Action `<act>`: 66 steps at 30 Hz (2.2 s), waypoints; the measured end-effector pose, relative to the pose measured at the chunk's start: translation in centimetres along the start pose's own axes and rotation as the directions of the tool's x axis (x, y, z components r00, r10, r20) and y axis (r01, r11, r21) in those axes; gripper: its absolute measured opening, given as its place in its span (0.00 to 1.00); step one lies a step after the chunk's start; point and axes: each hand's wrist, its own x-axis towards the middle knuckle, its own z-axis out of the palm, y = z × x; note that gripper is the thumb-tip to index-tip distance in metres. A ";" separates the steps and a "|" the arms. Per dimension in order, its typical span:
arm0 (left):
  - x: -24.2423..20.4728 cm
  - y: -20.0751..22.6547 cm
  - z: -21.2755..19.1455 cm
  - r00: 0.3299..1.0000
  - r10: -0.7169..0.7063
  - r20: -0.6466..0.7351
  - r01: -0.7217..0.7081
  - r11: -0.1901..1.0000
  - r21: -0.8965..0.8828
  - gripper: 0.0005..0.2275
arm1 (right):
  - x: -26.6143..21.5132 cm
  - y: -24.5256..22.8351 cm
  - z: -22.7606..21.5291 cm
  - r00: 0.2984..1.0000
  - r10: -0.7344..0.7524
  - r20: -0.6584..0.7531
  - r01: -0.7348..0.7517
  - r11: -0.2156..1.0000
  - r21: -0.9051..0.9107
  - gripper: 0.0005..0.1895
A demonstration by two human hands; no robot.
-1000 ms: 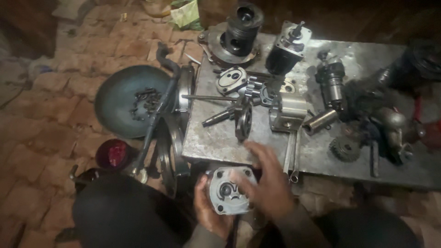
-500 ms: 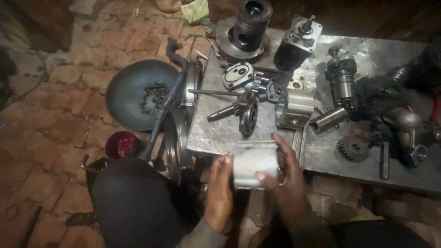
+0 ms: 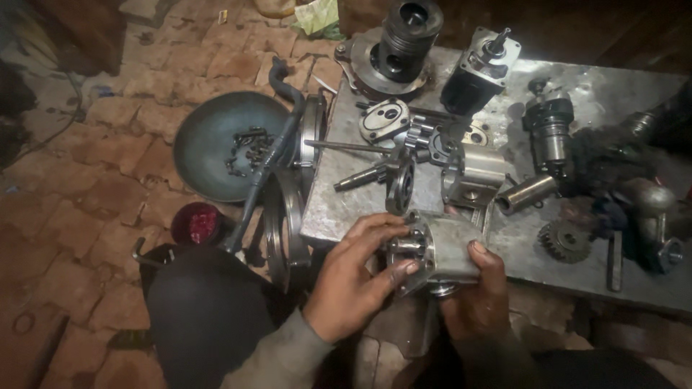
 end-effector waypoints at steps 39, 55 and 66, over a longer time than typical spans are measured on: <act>15.5 -8.5 -7.5 0.868 0.355 0.347 -0.485 0.456 0.746 0.08 | 5.2 5.8 -1.4 0.835 -0.460 -0.302 0.184 0.751 -0.634 0.40; 11.3 -1.4 -11.1 0.903 0.411 0.125 -0.314 0.433 0.845 0.08 | 3.5 0.2 1.8 0.713 -0.643 0.280 0.543 0.254 -0.801 0.53; 9.5 3.8 -9.7 0.769 0.527 0.361 -0.609 0.433 0.665 0.12 | 5.6 -7.1 2.6 0.909 0.032 0.414 0.260 0.734 -0.627 0.70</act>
